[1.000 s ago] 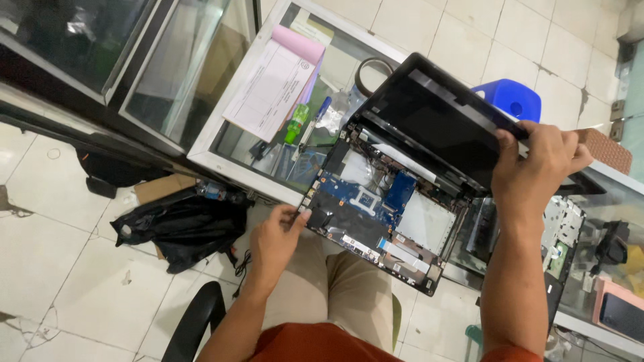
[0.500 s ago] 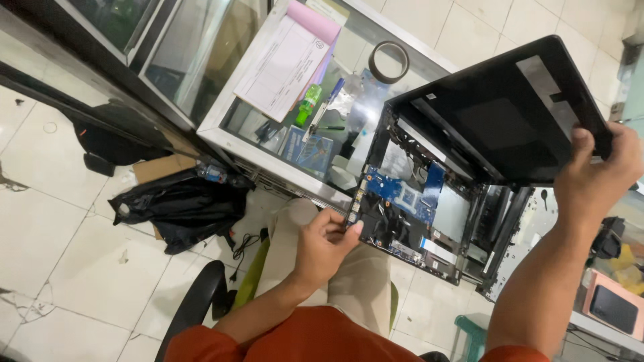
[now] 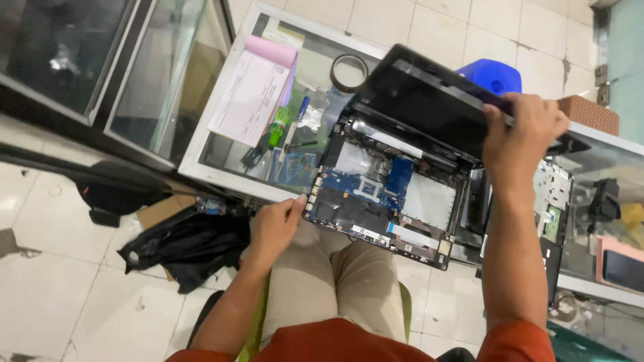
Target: The person disassembles a laptop by removing the bottom cover, opening the lid, and detaching the keyboard assembly. They then use a screwdriver to remove screws from the internal chassis.
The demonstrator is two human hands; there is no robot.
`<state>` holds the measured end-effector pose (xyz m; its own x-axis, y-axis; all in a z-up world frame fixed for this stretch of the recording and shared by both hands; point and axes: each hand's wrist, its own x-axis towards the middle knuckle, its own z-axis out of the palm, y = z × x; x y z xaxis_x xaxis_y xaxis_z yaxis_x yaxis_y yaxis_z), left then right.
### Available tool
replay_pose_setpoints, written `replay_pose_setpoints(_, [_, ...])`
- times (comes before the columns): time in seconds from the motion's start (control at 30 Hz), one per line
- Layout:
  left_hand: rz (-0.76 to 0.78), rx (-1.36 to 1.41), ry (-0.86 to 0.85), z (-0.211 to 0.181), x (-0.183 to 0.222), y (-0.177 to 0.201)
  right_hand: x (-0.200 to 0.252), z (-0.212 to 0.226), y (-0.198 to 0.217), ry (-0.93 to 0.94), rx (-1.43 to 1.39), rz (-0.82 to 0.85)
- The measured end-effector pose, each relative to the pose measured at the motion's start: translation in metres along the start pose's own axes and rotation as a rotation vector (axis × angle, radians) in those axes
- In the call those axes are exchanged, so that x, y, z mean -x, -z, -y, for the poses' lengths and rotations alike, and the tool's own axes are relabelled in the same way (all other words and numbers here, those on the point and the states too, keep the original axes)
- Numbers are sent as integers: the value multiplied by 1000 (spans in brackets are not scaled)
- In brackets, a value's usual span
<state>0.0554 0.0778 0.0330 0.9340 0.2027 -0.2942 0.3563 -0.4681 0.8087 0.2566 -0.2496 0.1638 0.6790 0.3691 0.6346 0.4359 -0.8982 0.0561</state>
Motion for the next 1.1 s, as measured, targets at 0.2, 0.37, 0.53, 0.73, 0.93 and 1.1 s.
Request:
replay_pose_setpoints(0.2, [-243,-347,-357,-9,-51,2,-1,12,3,0,-25,-33])
replay_pose_setpoints(0.37, [-369,-570,-660,-24,-106,-7,-1,7,4,-45,-60,-28])
replay_pose_setpoints(0.53, [-409,-761,-634,-5,-138,-33,7,-15,-3,-72,-74,-102])
replay_pose_setpoints(0.73, [-483,-845,-677,-11,-140,-45,7,-18,1,-78,-97,-89])
replay_pose_setpoints(0.93, [-387,-337,-509,-2,-154,-53,2,-8,10,-121,-123,-33])
replay_pose_setpoints(1.1, [-243,-166,-308,-2,-158,-50,0,-7,11,-107,-141,-69])
